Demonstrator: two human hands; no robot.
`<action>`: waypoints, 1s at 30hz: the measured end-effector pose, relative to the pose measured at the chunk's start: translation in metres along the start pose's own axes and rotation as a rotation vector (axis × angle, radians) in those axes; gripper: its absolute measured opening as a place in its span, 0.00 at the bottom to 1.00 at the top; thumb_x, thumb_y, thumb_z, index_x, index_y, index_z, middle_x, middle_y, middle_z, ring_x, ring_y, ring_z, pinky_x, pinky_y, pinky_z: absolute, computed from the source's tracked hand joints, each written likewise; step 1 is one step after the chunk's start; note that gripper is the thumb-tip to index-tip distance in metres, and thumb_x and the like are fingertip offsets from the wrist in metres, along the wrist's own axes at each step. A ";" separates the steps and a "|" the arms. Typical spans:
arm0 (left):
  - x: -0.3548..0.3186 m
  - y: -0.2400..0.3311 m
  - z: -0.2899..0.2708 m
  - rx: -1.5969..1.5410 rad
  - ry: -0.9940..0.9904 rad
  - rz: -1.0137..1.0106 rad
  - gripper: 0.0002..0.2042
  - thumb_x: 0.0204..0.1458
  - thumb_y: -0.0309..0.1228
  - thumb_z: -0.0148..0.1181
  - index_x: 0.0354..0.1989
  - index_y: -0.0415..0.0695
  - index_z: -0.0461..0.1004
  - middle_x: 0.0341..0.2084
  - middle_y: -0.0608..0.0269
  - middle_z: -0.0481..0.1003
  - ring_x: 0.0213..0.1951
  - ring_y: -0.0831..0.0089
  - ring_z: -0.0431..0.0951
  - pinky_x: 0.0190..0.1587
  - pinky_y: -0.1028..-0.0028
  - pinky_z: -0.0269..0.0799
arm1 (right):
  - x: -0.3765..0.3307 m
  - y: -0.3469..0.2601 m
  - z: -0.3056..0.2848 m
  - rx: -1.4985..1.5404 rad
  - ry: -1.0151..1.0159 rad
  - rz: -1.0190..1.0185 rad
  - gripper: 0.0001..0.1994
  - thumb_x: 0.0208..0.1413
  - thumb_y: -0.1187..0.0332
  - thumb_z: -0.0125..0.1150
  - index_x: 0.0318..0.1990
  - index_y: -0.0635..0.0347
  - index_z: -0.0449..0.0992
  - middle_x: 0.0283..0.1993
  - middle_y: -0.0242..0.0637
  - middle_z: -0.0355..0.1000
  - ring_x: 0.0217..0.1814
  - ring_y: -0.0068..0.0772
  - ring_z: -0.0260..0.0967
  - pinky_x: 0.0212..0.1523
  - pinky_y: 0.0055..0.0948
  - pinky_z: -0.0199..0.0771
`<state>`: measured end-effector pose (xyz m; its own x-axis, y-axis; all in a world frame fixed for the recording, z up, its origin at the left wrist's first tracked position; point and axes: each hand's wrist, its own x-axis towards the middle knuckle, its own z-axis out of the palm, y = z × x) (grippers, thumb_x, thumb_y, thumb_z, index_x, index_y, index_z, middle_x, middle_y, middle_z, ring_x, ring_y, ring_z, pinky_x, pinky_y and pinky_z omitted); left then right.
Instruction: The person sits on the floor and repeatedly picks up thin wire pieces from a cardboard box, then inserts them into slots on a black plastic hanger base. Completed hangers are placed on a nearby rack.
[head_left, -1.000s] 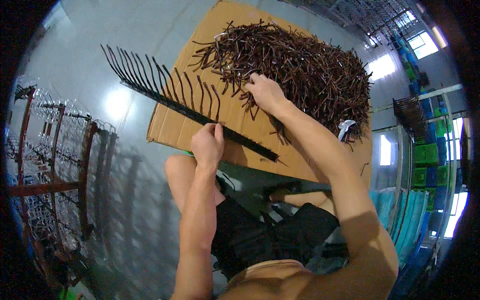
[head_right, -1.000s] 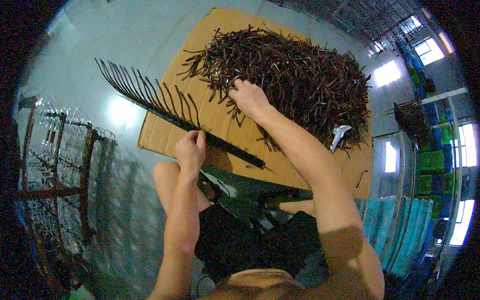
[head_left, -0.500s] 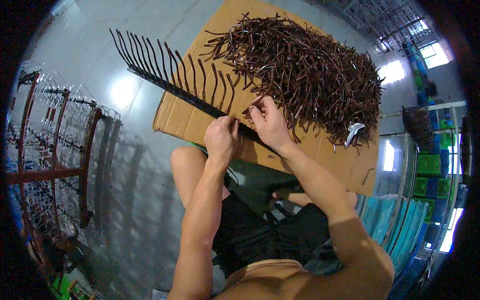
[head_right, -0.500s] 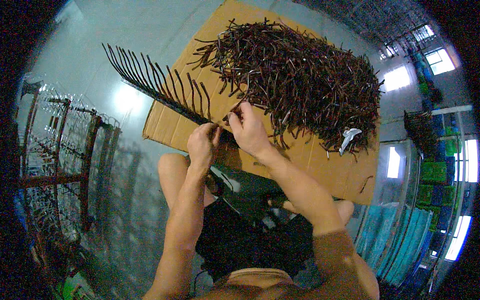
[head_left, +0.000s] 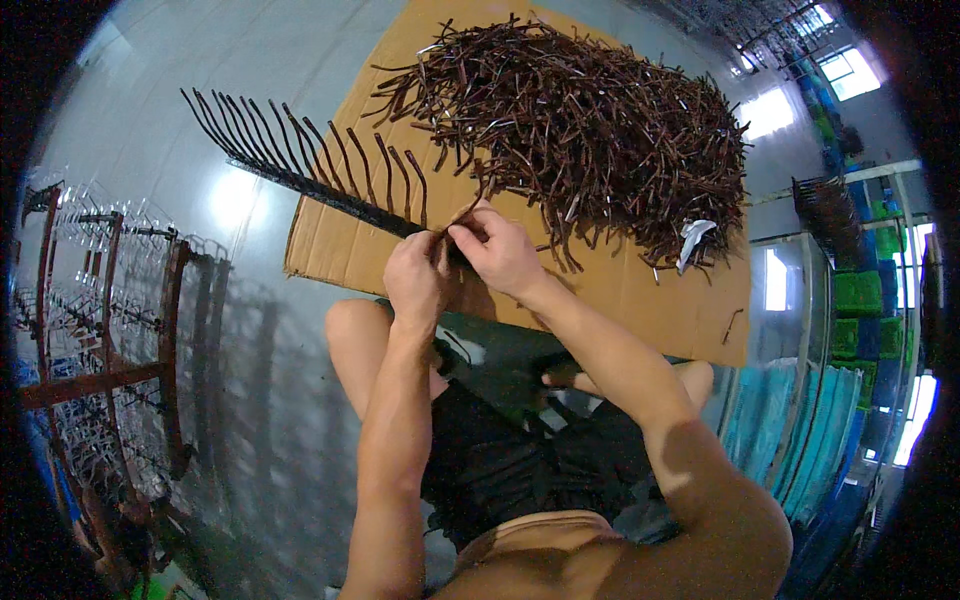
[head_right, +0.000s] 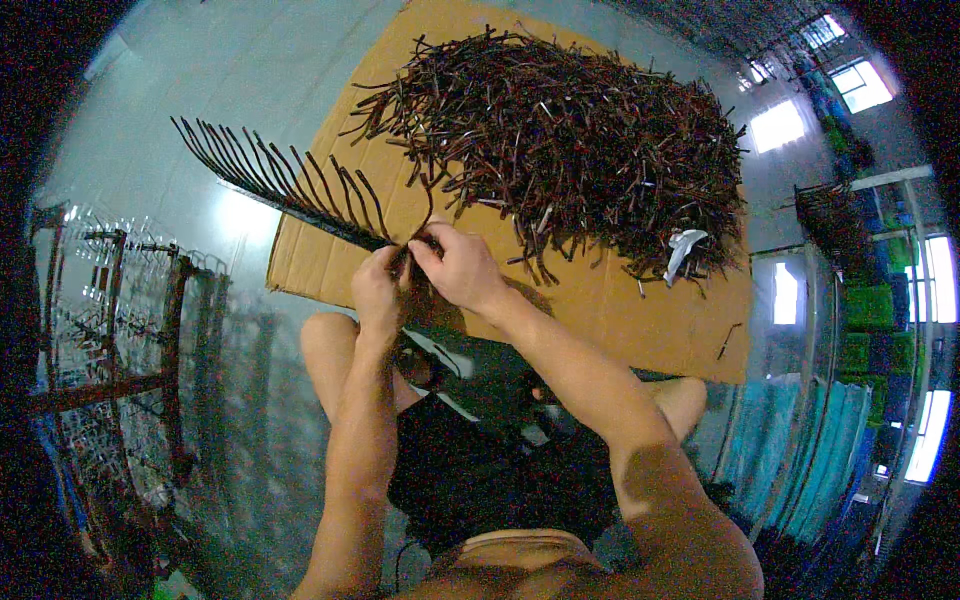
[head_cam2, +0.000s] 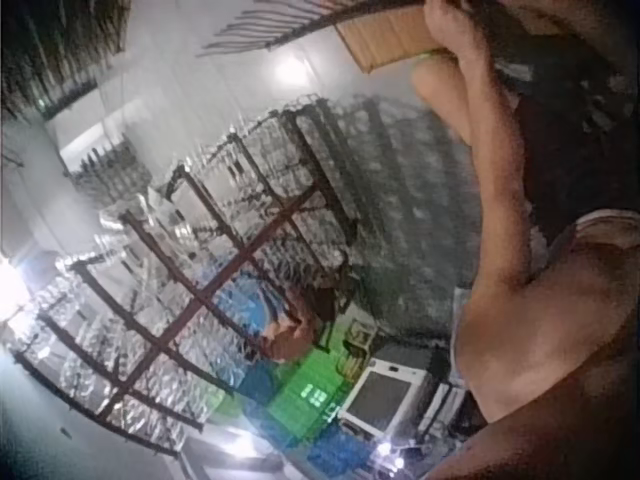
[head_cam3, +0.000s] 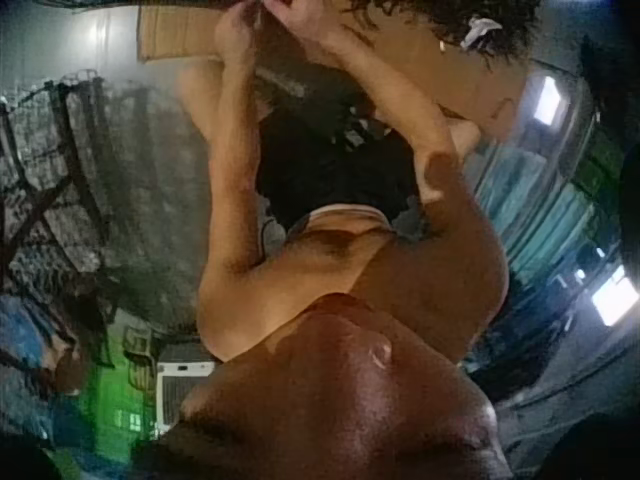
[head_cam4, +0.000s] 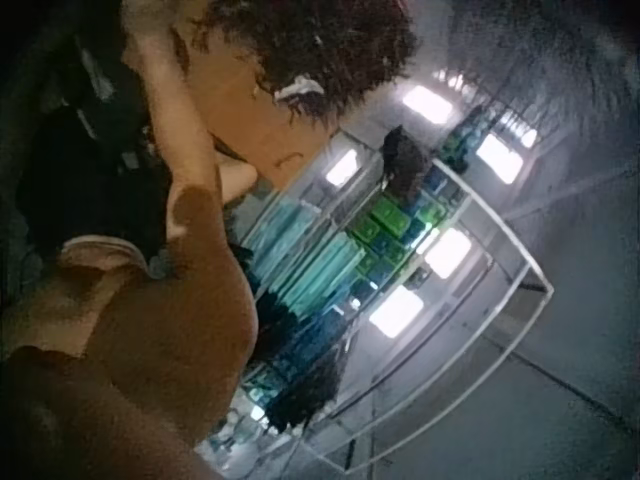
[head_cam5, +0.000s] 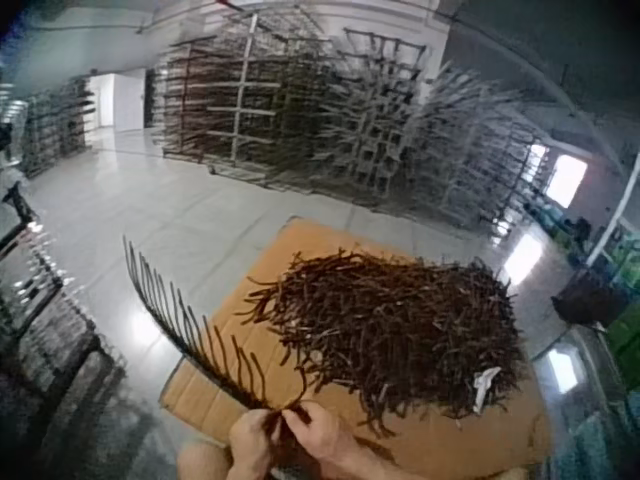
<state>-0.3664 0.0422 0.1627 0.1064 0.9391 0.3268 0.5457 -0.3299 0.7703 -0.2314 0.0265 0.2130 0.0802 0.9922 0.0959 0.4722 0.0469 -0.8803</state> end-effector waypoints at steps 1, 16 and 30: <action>0.000 -0.002 -0.002 0.040 -0.035 0.015 0.07 0.48 0.31 0.60 0.28 0.40 0.74 0.24 0.50 0.75 0.29 0.52 0.75 0.32 0.62 0.70 | 0.001 -0.001 -0.001 -0.137 -0.031 -0.045 0.10 0.54 0.65 0.58 0.38 0.63 0.74 0.33 0.45 0.75 0.36 0.45 0.75 0.36 0.34 0.73; -0.011 0.004 -0.003 0.032 -0.033 -0.050 0.08 0.52 0.33 0.58 0.32 0.42 0.77 0.29 0.54 0.76 0.34 0.54 0.76 0.37 0.62 0.72 | 0.067 0.043 -0.020 -0.624 -0.035 0.147 0.16 0.57 0.61 0.49 0.40 0.65 0.74 0.35 0.56 0.73 0.36 0.58 0.71 0.39 0.49 0.71; -0.004 0.008 0.000 0.084 -0.057 -0.008 0.07 0.51 0.32 0.56 0.30 0.41 0.75 0.28 0.55 0.75 0.33 0.53 0.74 0.36 0.60 0.71 | 0.001 0.025 0.010 0.113 0.119 0.090 0.09 0.52 0.67 0.61 0.36 0.63 0.73 0.33 0.46 0.78 0.36 0.43 0.77 0.35 0.33 0.73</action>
<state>-0.3624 0.0355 0.1672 0.1481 0.9464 0.2872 0.6143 -0.3156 0.7232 -0.2287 0.0301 0.1863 0.2241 0.9726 0.0623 0.3569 -0.0224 -0.9339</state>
